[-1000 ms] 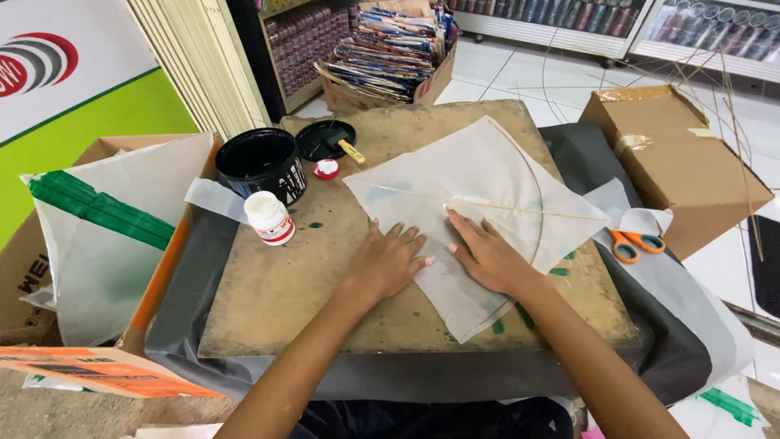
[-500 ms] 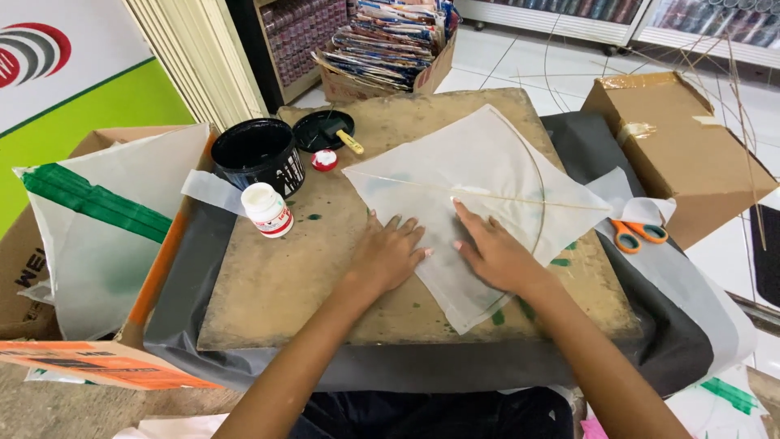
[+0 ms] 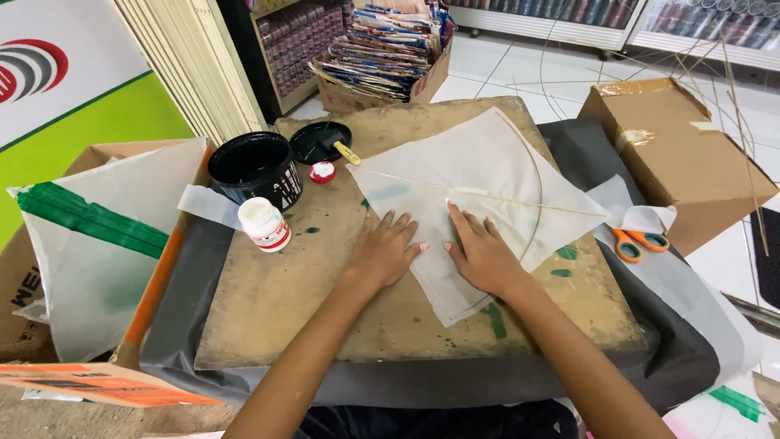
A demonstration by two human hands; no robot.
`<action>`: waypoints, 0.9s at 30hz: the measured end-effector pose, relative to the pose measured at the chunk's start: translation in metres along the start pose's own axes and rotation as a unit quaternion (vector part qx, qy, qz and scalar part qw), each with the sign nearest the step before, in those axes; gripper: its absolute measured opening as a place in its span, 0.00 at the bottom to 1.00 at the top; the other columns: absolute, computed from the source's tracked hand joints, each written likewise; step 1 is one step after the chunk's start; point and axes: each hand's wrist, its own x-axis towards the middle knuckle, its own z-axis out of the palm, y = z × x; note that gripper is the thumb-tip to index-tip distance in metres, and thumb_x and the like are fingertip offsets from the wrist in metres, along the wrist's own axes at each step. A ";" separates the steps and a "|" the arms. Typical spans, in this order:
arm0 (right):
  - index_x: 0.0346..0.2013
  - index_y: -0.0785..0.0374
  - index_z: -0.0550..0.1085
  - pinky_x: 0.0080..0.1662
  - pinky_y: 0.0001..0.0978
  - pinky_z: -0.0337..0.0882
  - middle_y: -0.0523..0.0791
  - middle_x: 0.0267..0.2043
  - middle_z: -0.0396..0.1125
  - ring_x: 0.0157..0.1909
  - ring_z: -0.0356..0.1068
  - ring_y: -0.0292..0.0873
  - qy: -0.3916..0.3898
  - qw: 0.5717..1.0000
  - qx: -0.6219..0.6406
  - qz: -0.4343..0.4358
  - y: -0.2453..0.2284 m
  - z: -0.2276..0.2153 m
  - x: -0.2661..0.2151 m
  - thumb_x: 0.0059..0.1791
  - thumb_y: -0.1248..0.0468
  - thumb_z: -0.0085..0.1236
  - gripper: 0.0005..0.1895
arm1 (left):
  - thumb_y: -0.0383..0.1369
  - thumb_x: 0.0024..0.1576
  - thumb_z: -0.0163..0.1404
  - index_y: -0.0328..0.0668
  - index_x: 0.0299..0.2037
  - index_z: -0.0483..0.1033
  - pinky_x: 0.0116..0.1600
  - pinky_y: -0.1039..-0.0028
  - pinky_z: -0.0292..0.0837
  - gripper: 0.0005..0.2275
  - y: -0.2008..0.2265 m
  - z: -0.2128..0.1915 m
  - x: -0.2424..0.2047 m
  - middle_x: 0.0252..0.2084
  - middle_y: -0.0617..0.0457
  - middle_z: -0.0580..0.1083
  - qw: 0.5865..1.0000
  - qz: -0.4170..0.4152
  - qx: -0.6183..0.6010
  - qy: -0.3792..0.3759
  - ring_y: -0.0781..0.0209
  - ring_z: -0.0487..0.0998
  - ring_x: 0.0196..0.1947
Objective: Applying glue to the edges of a kite's paper skin and folding them over the bamboo frame to secure it.
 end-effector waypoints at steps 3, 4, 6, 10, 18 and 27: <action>0.78 0.55 0.47 0.73 0.57 0.46 0.57 0.70 0.60 0.75 0.54 0.55 0.014 0.998 0.069 -0.007 -0.012 -0.015 -0.006 0.57 0.58 0.43 0.35 | 0.45 0.67 0.35 0.44 0.70 0.63 0.75 0.40 0.39 0.24 0.008 -0.012 -0.016 0.74 0.45 0.60 1.000 0.002 -0.020 0.019 0.45 0.56 0.75; 0.78 0.55 0.47 0.73 0.57 0.46 0.57 0.70 0.60 0.75 0.54 0.55 0.014 0.998 0.069 -0.009 -0.016 -0.021 -0.010 0.57 0.58 0.43 0.35 | 0.45 0.67 0.35 0.44 0.70 0.63 0.75 0.40 0.39 0.24 0.009 -0.013 -0.020 0.74 0.45 0.60 1.000 0.001 -0.020 0.020 0.45 0.56 0.75; 0.75 0.60 0.52 0.73 0.55 0.46 0.57 0.70 0.59 0.74 0.52 0.58 0.033 0.987 0.156 -0.023 -0.025 -0.032 -0.021 0.56 0.61 0.46 0.33 | 0.43 0.67 0.36 0.42 0.70 0.63 0.75 0.40 0.39 0.23 0.009 -0.014 -0.032 0.74 0.42 0.60 0.997 0.014 -0.052 0.053 0.43 0.55 0.75; 0.75 0.63 0.53 0.72 0.55 0.47 0.57 0.72 0.56 0.74 0.52 0.57 0.033 0.973 0.226 -0.033 -0.039 -0.045 -0.045 0.54 0.67 0.48 0.34 | 0.42 0.67 0.39 0.43 0.69 0.64 0.75 0.40 0.39 0.23 0.012 -0.015 -0.052 0.74 0.41 0.60 0.992 0.014 -0.084 0.090 0.43 0.57 0.74; 0.74 0.57 0.57 0.70 0.48 0.53 0.48 0.73 0.58 0.74 0.54 0.45 0.034 0.940 0.335 -0.046 -0.066 -0.051 -0.051 0.54 0.67 0.49 0.32 | 0.36 0.67 0.41 0.36 0.66 0.67 0.75 0.43 0.43 0.20 0.004 -0.040 -0.084 0.70 0.34 0.63 0.974 0.000 -0.149 0.169 0.39 0.62 0.71; 0.72 0.59 0.59 0.69 0.53 0.56 0.54 0.69 0.61 0.74 0.55 0.54 0.003 0.904 0.418 -0.093 -0.128 -0.023 0.011 0.55 0.68 0.48 0.29 | 0.29 0.61 0.52 0.35 0.55 0.77 0.69 0.50 0.62 0.13 -0.069 -0.043 -0.098 0.60 0.39 0.74 0.916 0.019 -0.132 0.378 0.41 0.72 0.63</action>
